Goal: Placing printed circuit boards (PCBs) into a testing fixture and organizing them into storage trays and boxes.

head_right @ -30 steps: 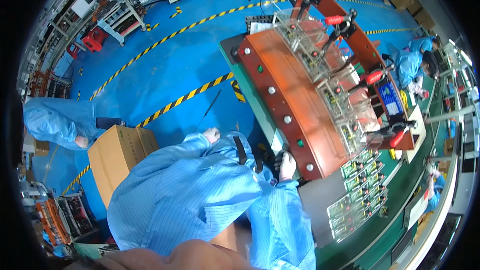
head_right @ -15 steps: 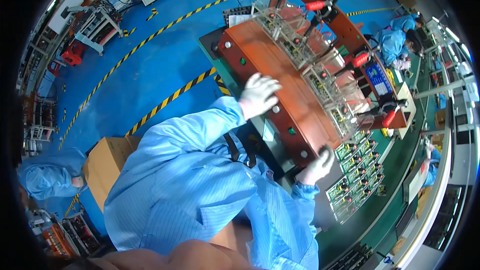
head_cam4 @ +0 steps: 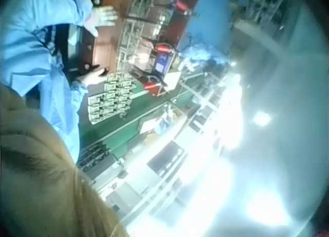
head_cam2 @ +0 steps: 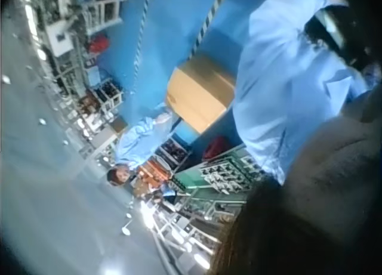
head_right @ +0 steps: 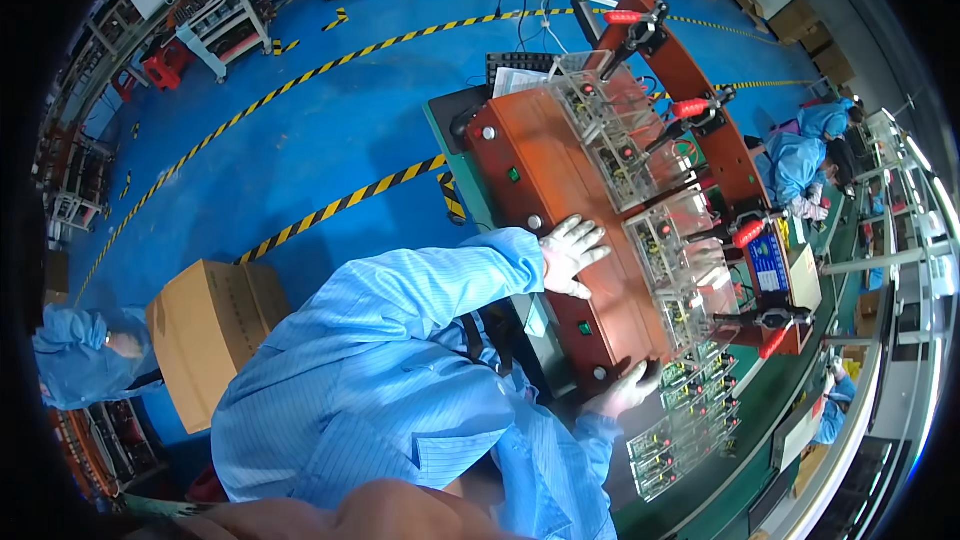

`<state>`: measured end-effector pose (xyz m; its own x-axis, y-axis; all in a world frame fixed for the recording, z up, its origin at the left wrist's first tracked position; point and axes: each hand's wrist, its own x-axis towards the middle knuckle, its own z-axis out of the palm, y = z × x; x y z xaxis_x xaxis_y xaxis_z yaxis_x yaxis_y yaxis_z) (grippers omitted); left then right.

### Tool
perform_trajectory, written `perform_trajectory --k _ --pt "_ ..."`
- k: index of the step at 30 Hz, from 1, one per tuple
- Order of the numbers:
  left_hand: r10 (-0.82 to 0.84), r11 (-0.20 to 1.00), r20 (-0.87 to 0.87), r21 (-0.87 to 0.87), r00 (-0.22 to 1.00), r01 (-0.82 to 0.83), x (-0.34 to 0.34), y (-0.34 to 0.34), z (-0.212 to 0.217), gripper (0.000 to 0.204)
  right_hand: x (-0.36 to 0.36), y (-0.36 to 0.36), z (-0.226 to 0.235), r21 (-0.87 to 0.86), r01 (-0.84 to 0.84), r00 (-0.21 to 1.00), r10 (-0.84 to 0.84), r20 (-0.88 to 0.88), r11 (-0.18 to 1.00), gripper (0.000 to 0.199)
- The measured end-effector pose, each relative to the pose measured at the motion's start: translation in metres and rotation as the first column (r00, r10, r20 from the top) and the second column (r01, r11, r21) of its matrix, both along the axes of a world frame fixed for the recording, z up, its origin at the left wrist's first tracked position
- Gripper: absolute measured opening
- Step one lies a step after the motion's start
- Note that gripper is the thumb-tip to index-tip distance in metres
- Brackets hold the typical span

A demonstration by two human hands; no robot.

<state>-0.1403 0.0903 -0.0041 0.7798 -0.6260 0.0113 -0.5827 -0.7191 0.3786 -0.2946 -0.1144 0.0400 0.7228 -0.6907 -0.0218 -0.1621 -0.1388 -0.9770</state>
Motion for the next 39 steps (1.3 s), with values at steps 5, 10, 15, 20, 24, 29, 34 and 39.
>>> perform_trajectory --k 5,10,15,20,24,29,34,39 --pt "0.000 1.000 -0.068 -0.020 0.998 -0.001 0.004 0.000 0.003 0.091 0.002 -0.009 -0.007 0.156 -0.037 0.996 0.022 0.092 0.987 0.036" --pt "-0.009 1.000 -0.113 -0.002 0.994 0.008 0.006 0.001 0.005 0.092 0.003 -0.009 -0.008 0.122 -0.030 0.997 0.021 0.076 0.992 0.038" --pt "-0.013 1.000 -0.137 0.022 0.990 0.016 0.007 0.001 0.008 0.092 0.002 -0.005 -0.004 0.061 0.001 1.000 -0.003 0.030 0.998 0.037" --pt "-0.029 1.000 -0.096 0.002 0.995 0.029 0.006 0.002 0.004 0.093 0.003 -0.017 -0.020 0.052 0.005 1.000 -0.007 0.027 0.999 0.036" --pt "-0.020 1.000 -0.103 0.006 0.994 0.021 0.006 0.003 0.004 0.093 0.005 -0.009 -0.018 0.131 0.043 0.995 -0.053 0.082 0.991 0.033" --pt "-0.015 1.000 -0.074 0.000 0.997 0.015 0.005 0.002 0.003 0.093 0.005 -0.014 -0.023 0.086 0.036 0.995 -0.043 0.085 0.996 0.033" --pt "-0.001 1.000 -0.018 0.004 1.000 0.001 0.005 -0.001 -0.003 0.095 0.004 -0.017 -0.024 -0.232 -0.009 0.999 0.001 -0.036 0.973 0.032" --pt "0.024 1.000 0.015 0.014 1.000 -0.024 -0.007 -0.010 -0.009 0.100 0.002 -0.028 -0.038 -0.403 0.004 0.999 -0.023 -0.044 0.915 0.035"
